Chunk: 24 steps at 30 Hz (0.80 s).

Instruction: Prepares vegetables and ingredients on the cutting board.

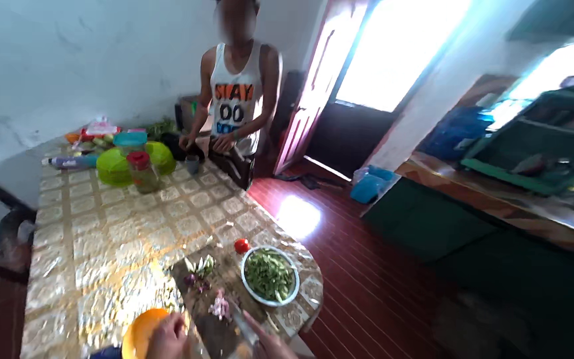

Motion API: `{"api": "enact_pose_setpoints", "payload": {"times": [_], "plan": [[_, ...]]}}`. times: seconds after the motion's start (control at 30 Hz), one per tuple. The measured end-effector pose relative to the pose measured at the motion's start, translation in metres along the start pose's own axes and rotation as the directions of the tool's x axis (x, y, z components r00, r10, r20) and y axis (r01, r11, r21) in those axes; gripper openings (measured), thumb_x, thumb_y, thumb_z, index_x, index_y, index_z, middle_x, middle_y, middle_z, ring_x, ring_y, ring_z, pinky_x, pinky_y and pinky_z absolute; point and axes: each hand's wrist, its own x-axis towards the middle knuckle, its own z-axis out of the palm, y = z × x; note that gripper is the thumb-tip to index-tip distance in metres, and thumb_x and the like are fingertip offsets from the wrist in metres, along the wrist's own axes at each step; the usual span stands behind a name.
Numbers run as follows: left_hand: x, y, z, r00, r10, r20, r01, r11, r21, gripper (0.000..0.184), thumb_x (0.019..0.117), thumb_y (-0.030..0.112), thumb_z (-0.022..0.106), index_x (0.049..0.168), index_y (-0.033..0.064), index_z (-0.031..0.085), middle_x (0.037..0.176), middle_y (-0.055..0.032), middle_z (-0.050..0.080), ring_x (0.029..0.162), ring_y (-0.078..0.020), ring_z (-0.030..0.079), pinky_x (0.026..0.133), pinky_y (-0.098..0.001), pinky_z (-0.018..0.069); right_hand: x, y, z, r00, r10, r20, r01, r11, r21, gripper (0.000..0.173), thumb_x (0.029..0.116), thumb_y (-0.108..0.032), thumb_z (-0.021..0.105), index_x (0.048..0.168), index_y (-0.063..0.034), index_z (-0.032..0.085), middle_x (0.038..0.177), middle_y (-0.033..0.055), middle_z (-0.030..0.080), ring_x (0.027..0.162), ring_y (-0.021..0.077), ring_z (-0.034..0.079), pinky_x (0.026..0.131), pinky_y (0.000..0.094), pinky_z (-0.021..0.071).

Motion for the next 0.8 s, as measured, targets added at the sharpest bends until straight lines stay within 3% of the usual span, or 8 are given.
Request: {"api": "enact_pose_setpoints", "payload": {"times": [0.1,0.2,0.33,0.43,0.6,0.7,0.8], "plan": [[0.01,-0.019,-0.041,0.974,-0.224,0.021,0.224,0.974,0.027,0.027,0.0964,0.012,0.062,0.117,-0.0051,0.068,0.114,-0.0248,0.069,0.111,-0.0387,0.066,0.1,-0.0564,0.0506,0.006,-0.007,-0.003,0.999,0.034,0.039,-0.034,0.999,-0.012,0.069,0.1057,-0.012,0.048,0.166,-0.0254,0.019,0.098,0.0191,0.073,0.078,0.0339,0.071,0.077,0.0556,0.058],[0.015,-0.031,-0.057,0.932,-0.358,0.064,0.356,0.934,0.044,0.029,0.0981,0.01,0.06,0.122,-0.0052,0.065,0.119,-0.0254,0.067,0.116,-0.0392,0.064,0.103,-0.0565,0.0482,0.01,-0.006,0.002,0.997,0.036,0.072,-0.032,0.998,-0.05,0.067,0.1069,-0.013,0.046,0.166,-0.0235,0.017,0.09,0.0176,0.069,0.066,0.0289,0.065,0.068,0.0497,0.0568],[0.016,-0.042,-0.048,0.93,-0.363,0.05,0.361,0.931,0.048,0.023,0.1015,0.008,0.058,0.117,-0.0013,0.071,0.118,-0.0206,0.071,0.116,-0.0343,0.066,0.105,-0.0526,0.0477,0.01,-0.003,0.007,0.993,0.006,0.116,0.004,0.997,-0.083,0.066,0.1067,-0.01,0.044,0.166,-0.0188,0.017,0.083,0.0146,0.068,0.062,0.0265,0.063,0.065,0.0466,0.0556],[0.015,-0.04,-0.041,0.94,-0.34,0.022,0.34,0.94,0.029,0.027,0.1043,0.005,0.051,0.12,0.0013,0.072,0.121,-0.0183,0.072,0.116,-0.0322,0.068,0.105,-0.05,0.049,0.012,-0.006,0.007,0.985,0.042,0.166,-0.028,0.996,-0.083,0.068,0.1072,-0.01,0.044,0.167,-0.0206,0.012,0.084,0.0127,0.068,0.061,0.0245,0.062,0.064,0.0446,0.0556],[0.016,-0.04,-0.032,0.954,-0.279,-0.109,0.285,0.957,0.049,0.016,0.0977,0.005,0.064,0.109,-0.0005,0.074,0.112,-0.0184,0.073,0.111,-0.0329,0.068,0.102,-0.0513,0.0508,0.022,-0.013,0.007,0.964,0.142,0.225,-0.103,0.979,-0.175,0.077,0.1065,-0.015,0.049,0.167,-0.0271,0.002,0.098,0.0222,0.069,0.08,0.0364,0.069,0.079,0.0546,0.0566],[0.019,-0.035,-0.032,0.961,-0.269,-0.07,0.277,0.947,0.164,0.02,0.101,0.004,0.058,0.113,0.0012,0.074,0.12,-0.0191,0.071,0.118,-0.0362,0.066,0.106,-0.0535,0.0483,0.03,-0.027,0.005,0.964,0.152,0.219,-0.1,0.968,-0.231,0.081,0.1059,-0.014,0.048,0.166,-0.0277,-0.003,0.105,0.0236,0.069,0.091,0.0403,0.071,0.086,0.0586,0.0553],[0.012,-0.032,-0.031,0.977,-0.17,-0.126,0.193,0.959,0.206,0.022,0.1013,0.003,0.057,0.114,0.0016,0.075,0.121,-0.0224,0.07,0.12,-0.0411,0.064,0.105,-0.0562,0.0484,0.038,-0.039,0.003,0.973,0.123,0.194,-0.073,0.967,-0.246,0.079,0.1048,-0.008,0.048,0.167,-0.0221,0.0,0.125,0.025,0.066,0.109,0.0416,0.069,0.097,0.0589,0.053]]}}
